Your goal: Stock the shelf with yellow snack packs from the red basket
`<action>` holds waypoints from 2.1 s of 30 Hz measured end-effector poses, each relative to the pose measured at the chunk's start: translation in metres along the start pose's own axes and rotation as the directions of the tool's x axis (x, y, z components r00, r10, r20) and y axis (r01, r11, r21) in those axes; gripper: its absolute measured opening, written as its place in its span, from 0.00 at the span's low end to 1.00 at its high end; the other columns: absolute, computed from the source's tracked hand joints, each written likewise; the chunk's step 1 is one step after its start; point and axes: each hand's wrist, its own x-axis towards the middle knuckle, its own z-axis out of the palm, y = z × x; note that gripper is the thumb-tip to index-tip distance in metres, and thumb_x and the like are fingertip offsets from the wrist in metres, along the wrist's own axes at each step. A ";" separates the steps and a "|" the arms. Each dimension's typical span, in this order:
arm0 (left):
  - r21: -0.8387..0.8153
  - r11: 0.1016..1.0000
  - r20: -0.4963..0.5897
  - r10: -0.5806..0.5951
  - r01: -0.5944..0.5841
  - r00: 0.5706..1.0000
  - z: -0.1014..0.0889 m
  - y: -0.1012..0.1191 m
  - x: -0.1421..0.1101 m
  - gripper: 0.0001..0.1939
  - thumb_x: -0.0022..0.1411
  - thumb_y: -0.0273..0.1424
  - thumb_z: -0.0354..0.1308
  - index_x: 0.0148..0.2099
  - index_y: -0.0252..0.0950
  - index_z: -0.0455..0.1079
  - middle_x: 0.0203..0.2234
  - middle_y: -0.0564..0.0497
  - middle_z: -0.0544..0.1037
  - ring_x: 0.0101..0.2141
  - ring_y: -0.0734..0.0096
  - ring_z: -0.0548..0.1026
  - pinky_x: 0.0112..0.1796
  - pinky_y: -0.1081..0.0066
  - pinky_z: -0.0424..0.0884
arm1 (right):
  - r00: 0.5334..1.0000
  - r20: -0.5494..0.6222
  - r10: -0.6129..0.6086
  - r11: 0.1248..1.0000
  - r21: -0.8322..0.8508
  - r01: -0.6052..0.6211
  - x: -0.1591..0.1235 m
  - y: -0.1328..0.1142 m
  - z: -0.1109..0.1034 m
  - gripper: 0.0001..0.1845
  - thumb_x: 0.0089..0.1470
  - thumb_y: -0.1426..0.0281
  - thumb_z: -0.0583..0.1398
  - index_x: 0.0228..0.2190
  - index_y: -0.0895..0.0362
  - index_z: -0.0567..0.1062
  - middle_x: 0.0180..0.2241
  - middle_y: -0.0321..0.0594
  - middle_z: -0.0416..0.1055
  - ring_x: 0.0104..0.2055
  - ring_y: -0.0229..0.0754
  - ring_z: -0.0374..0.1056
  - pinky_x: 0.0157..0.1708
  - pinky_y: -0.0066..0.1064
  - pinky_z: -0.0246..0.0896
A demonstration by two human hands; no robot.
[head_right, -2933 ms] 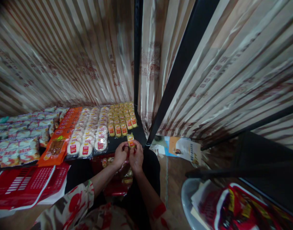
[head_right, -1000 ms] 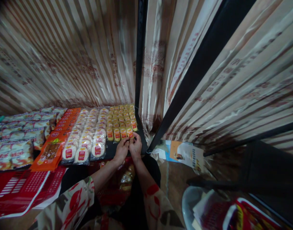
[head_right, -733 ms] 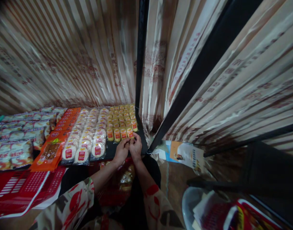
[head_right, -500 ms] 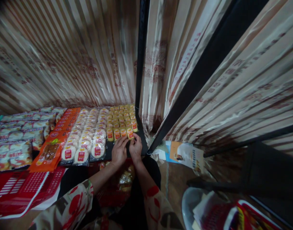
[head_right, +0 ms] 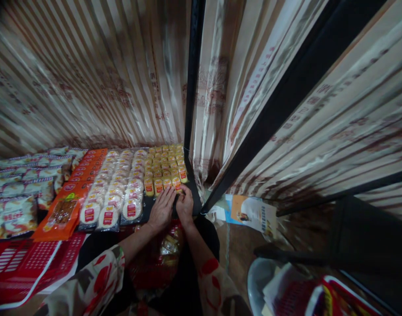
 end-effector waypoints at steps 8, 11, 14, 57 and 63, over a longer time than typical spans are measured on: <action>0.003 0.999 0.032 0.037 -0.037 0.999 0.001 -0.003 0.002 0.28 0.60 0.21 0.44 0.63 0.30 0.52 0.63 0.42 0.54 0.63 0.62 0.46 0.59 0.54 0.55 | 0.999 0.032 0.013 0.999 0.029 -0.014 0.002 -0.001 0.000 0.18 0.48 0.74 0.49 0.41 0.57 0.68 0.44 0.47 0.69 0.46 0.42 0.67 0.47 0.39 0.66; 0.001 1.000 0.036 0.029 -0.029 0.999 0.002 -0.003 0.001 0.27 0.60 0.22 0.44 0.63 0.30 0.52 0.63 0.41 0.54 0.64 0.63 0.46 0.60 0.54 0.55 | 1.000 0.030 0.000 1.000 0.029 -0.001 0.002 -0.001 0.000 0.17 0.48 0.75 0.48 0.40 0.57 0.68 0.46 0.47 0.68 0.47 0.42 0.66 0.47 0.40 0.66; -0.007 0.999 0.033 0.033 -0.033 0.999 0.002 -0.004 0.001 0.27 0.60 0.21 0.43 0.63 0.30 0.52 0.63 0.41 0.54 0.64 0.62 0.46 0.59 0.54 0.55 | 1.000 0.022 -0.011 1.000 -0.003 0.012 0.002 -0.005 -0.001 0.17 0.47 0.75 0.49 0.39 0.57 0.69 0.46 0.47 0.68 0.48 0.42 0.65 0.47 0.39 0.65; -0.074 0.997 0.064 -0.006 0.011 0.998 -0.003 -0.002 0.001 0.28 0.63 0.26 0.43 0.64 0.27 0.50 0.63 0.40 0.52 0.64 0.61 0.43 0.60 0.55 0.52 | 1.000 0.006 -0.007 0.929 -0.369 0.008 0.025 -0.014 0.030 0.31 0.59 0.59 0.40 0.60 0.59 0.53 0.64 0.50 0.45 0.67 0.48 0.34 0.61 0.54 0.31; -0.090 0.996 0.006 0.011 -0.011 1.000 -0.001 -0.003 -0.003 0.25 0.65 0.26 0.40 0.63 0.27 0.52 0.62 0.40 0.56 0.64 0.62 0.44 0.60 0.54 0.53 | 0.996 -0.091 0.006 0.957 -0.288 -0.032 0.007 -0.020 0.017 0.29 0.60 0.60 0.40 0.57 0.62 0.57 0.63 0.54 0.48 0.66 0.49 0.39 0.61 0.53 0.36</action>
